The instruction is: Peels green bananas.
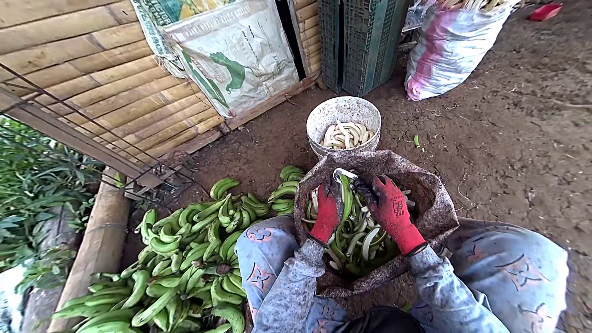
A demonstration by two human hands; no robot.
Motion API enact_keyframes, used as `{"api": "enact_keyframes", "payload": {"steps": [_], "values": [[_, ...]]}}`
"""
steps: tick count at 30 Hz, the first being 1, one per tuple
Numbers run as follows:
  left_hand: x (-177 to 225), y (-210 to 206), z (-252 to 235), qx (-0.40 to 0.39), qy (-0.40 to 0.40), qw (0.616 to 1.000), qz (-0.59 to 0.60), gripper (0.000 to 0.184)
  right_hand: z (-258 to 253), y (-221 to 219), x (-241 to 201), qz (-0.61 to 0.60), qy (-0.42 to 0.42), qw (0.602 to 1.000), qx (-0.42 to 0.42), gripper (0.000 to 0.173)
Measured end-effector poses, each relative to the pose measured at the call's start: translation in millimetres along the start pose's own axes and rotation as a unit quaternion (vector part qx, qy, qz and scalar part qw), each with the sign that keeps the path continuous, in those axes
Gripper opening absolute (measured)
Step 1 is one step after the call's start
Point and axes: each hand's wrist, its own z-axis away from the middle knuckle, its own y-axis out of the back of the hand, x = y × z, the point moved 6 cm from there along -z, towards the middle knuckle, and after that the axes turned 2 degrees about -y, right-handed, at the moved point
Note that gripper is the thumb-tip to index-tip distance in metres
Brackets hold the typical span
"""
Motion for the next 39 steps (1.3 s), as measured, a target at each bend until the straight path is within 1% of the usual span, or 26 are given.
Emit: {"api": "enact_keyframes", "payload": {"steps": [2, 4, 5, 6, 8, 9, 10, 11, 12, 13, 14, 16, 17, 19, 20, 21, 25, 28, 32, 34, 36, 37, 38, 39], "values": [[-6, -11, -3, -0.036, -0.005, 0.999, 0.037, 0.039, -7, 0, 13, -0.022, -0.048, 0.998, -0.036, 0.024], [-10, -14, -7, -0.046, -0.008, 0.998, 0.044, 0.037, -9, -3, 19, -0.024, -0.078, 0.995, -0.051, 0.024], [-8, -15, -7, -0.054, -0.024, 0.998, 0.036, 0.037, -9, -3, 20, -0.022, -0.089, 0.994, -0.052, 0.024], [-4, -16, -7, -0.061, -0.069, 0.996, 0.004, 0.038, -12, -3, 22, -0.016, -0.105, 0.993, -0.057, 0.026], [3, -22, -1, -0.082, -0.155, 0.981, -0.081, 0.051, -16, 1, 31, 0.011, -0.138, 0.988, -0.063, 0.028], [3, -24, 1, -0.081, -0.165, 0.98, -0.079, 0.051, -18, 4, 38, 0.006, -0.143, 0.988, -0.052, 0.028], [0, -23, 0, -0.073, -0.137, 0.988, -0.021, 0.045, -19, 6, 42, -0.018, -0.126, 0.992, -0.023, 0.027], [-6, -18, -4, -0.062, -0.071, 0.991, 0.092, 0.035, -17, 8, 41, -0.051, -0.091, 0.994, 0.012, 0.026], [-12, -14, -10, -0.034, -0.003, 0.971, 0.235, 0.027, -13, 10, 36, -0.085, -0.042, 0.995, 0.038, 0.027], [-18, -15, -15, -0.014, 0.052, 0.923, 0.382, 0.032, -8, 11, 30, -0.113, 0.007, 0.992, 0.046, 0.028], [-23, -14, -17, -0.019, 0.082, 0.866, 0.494, 0.039, -3, 10, 23, -0.133, 0.048, 0.989, 0.033, 0.03], [-32, -11, -16, -0.023, 0.092, 0.787, 0.609, 0.043, 6, 4, 10, -0.152, 0.112, 0.982, -0.026, 0.03], [-33, -11, -16, -0.019, 0.094, 0.757, 0.646, 0.046, 9, 1, 6, -0.146, 0.139, 0.978, -0.049, 0.028], [-34, -11, -15, -0.028, 0.089, 0.717, 0.691, 0.046, 11, -2, 0, -0.122, 0.182, 0.974, -0.059, 0.026], [-35, -13, -15, -0.038, 0.086, 0.702, 0.706, 0.044, 11, -2, -2, -0.105, 0.191, 0.975, -0.043, 0.025], [-35, -15, -16, -0.046, 0.085, 0.707, 0.701, 0.043, 11, -1, -3, -0.084, 0.193, 0.977, -0.023, 0.026], [-35, -20, -22, -0.073, 0.069, 0.766, 0.635, 0.038, 11, -4, -8, -0.037, 0.177, 0.983, 0.019, 0.026], [-29, -18, -9, -0.044, 0.075, 0.827, 0.555, 0.032, 7, -5, -8, -0.025, 0.118, 0.992, 0.044, 0.028], [-28, -24, 3, -0.049, 0.056, 0.835, 0.546, 0.033, -2, -8, 10, -0.024, -0.015, 0.999, 0.027, 0.029], [-27, -22, 7, -0.05, 0.064, 0.833, 0.548, 0.033, -4, -4, 19, -0.021, -0.068, 0.997, 0.025, 0.031], [-21, -19, 3, -0.043, 0.073, 0.818, 0.569, 0.037, -6, 11, 29, -0.026, -0.083, 0.995, 0.049, 0.031], [-21, -17, -8, -0.04, 0.057, 0.811, 0.581, 0.039, -6, 20, 32, -0.027, -0.071, 0.995, 0.069, 0.031], [-22, -13, -31, -0.025, 0.017, 0.811, 0.584, 0.038, -5, 30, 32, -0.031, -0.06, 0.994, 0.081, 0.032], [-20, -5, -63, 0.03, -0.041, 0.83, 0.555, 0.037, -3, 37, 31, -0.027, -0.055, 0.995, 0.08, 0.034]]}}
